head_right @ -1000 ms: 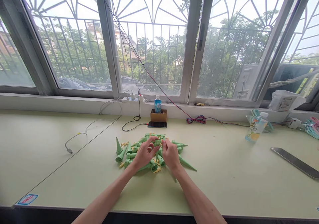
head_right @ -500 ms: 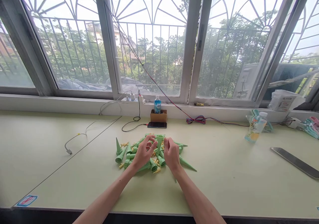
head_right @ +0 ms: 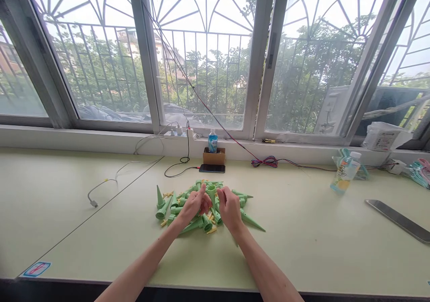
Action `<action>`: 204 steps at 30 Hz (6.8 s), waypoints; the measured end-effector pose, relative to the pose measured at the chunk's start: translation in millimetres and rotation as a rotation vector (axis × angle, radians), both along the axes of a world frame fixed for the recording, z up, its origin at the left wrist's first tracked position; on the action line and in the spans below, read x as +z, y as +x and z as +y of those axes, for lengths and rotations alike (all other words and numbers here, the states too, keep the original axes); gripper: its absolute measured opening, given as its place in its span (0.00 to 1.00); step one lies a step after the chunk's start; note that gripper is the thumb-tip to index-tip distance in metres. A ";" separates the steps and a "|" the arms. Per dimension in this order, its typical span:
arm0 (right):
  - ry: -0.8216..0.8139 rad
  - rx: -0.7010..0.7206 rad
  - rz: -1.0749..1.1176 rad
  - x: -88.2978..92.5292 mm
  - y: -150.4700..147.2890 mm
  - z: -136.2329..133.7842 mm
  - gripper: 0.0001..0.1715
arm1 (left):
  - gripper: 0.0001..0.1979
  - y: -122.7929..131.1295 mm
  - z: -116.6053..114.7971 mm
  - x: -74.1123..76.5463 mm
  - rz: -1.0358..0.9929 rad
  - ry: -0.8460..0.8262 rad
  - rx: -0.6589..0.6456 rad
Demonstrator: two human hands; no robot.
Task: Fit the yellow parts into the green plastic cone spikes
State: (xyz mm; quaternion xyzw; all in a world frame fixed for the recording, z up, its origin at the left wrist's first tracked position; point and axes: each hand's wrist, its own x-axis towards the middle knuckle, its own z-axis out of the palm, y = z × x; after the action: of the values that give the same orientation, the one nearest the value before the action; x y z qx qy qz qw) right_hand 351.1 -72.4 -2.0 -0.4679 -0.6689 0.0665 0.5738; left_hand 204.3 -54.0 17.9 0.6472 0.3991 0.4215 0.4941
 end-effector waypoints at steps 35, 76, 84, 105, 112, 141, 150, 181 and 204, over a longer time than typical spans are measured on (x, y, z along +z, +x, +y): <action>-0.049 0.125 0.019 2.4 2.2 -1.9 0.20 | 0.35 -5.2 0.1 -2.7 -0.016 0.036 -0.122; -0.130 0.091 0.045 -4.4 4.8 4.2 0.22 | 0.25 -6.5 -2.5 -1.4 -0.063 0.142 -0.190; -0.116 0.053 0.023 -5.8 5.4 6.2 0.23 | 0.27 -6.6 -1.4 -4.2 -0.005 0.155 -0.178; -0.090 -0.008 -0.058 -4.7 3.3 5.4 0.25 | 0.19 -6.5 1.5 -7.3 0.082 0.346 -0.136; -0.080 -0.037 -0.030 -4.2 1.7 4.6 0.26 | 0.19 -1.9 2.9 -11.3 0.090 0.354 -0.054; -0.086 0.120 0.017 1.2 3.1 0.5 0.23 | 0.33 0.9 -0.7 -2.7 -0.036 -0.025 -0.029; -0.115 0.166 0.046 3.6 3.5 -1.5 0.23 | 0.32 -1.1 4.1 -6.4 -0.026 -0.010 -0.045; -0.144 0.165 0.041 -3.5 5.2 4.3 0.22 | 0.20 -6.2 -2.9 -1.9 0.032 0.144 -0.078; -0.125 0.092 0.048 -4.2 4.3 6.1 0.24 | 0.17 -4.2 -7.0 2.2 0.081 0.248 -0.038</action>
State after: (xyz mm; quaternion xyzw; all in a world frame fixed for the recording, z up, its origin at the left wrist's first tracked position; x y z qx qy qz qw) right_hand 355.4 -66.3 -6.3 -0.4699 -0.6703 0.1458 0.5556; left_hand 200.0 -61.0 20.1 0.7272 0.3511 0.4317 0.4020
